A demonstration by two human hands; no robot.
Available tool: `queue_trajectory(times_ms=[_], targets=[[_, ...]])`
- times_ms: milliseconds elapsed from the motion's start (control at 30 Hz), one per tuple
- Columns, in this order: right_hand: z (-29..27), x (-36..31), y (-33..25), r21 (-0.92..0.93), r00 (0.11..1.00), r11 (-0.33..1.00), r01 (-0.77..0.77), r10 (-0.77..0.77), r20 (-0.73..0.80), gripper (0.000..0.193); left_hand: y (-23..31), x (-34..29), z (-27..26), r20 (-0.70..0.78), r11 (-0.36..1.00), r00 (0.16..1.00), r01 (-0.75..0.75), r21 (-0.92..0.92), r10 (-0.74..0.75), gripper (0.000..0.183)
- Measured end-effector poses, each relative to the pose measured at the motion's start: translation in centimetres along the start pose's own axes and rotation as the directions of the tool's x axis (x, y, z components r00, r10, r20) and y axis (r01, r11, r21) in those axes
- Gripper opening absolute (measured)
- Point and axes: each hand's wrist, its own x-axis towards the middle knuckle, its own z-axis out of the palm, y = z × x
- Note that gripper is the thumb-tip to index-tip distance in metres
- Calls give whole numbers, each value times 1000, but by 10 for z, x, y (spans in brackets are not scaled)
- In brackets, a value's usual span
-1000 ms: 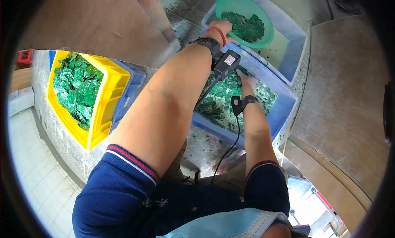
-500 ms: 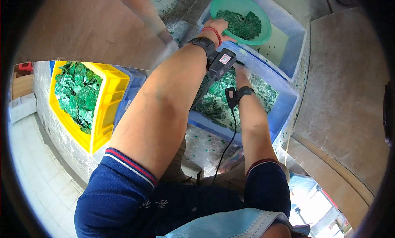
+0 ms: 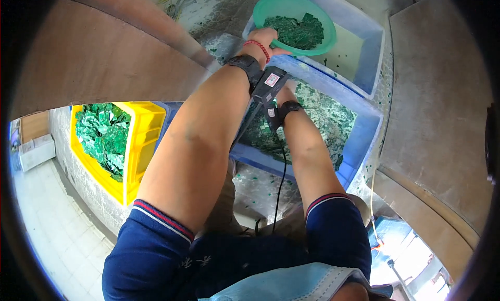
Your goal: Sifting and cleaning green plastic fragments using a sieve and an air nozzle.
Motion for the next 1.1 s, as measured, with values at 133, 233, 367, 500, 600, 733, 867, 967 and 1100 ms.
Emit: queue_trajectory(times_ms=[133, 233, 367, 500, 600, 733, 867, 967, 1100], targets=[[8, 5, 13, 0, 999, 1000, -28, 28, 22, 75, -20, 8, 9, 119, 644, 955, 272, -715, -271, 29], [-2, -7, 18, 78, 1000, 997, 16, -18, 23, 70, -14, 6, 9, 224, 580, 907, 404, -708, -357, 25], [-32, -49, 16, 751, 996, 654, -90, 79, 51, 62, 0, 2, 3, 196, 665, 938, 342, -664, -287, 23], [-63, -81, 16, 916, 992, 397, -53, -81, 93, 58, 21, -3, -10, 221, 919, 973, 141, -369, -60, 26], [-83, -97, 25, 909, 981, 391, -143, -69, 183, 62, 39, -14, -20, 246, 852, 967, -71, 518, -68, 28], [-113, -117, 48, 830, 979, 543, -129, -64, 194, 73, 56, -18, -25, -2, 998, 1000, -22, -66, 22, 38], [-150, -135, 63, 806, 977, 557, -202, 62, 202, 75, 59, -18, -30, 96, 895, 994, -96, 435, 60, 44], [-190, -151, 64, 876, 978, 461, -138, -76, 194, 68, 65, -19, -33, 96, 879, 994, -96, 466, 58, 42], [-258, -158, 33, 916, 934, 359, -177, -232, 272, 49, 75, -19, -34, 122, 895, 992, -36, 445, -21, 38]])
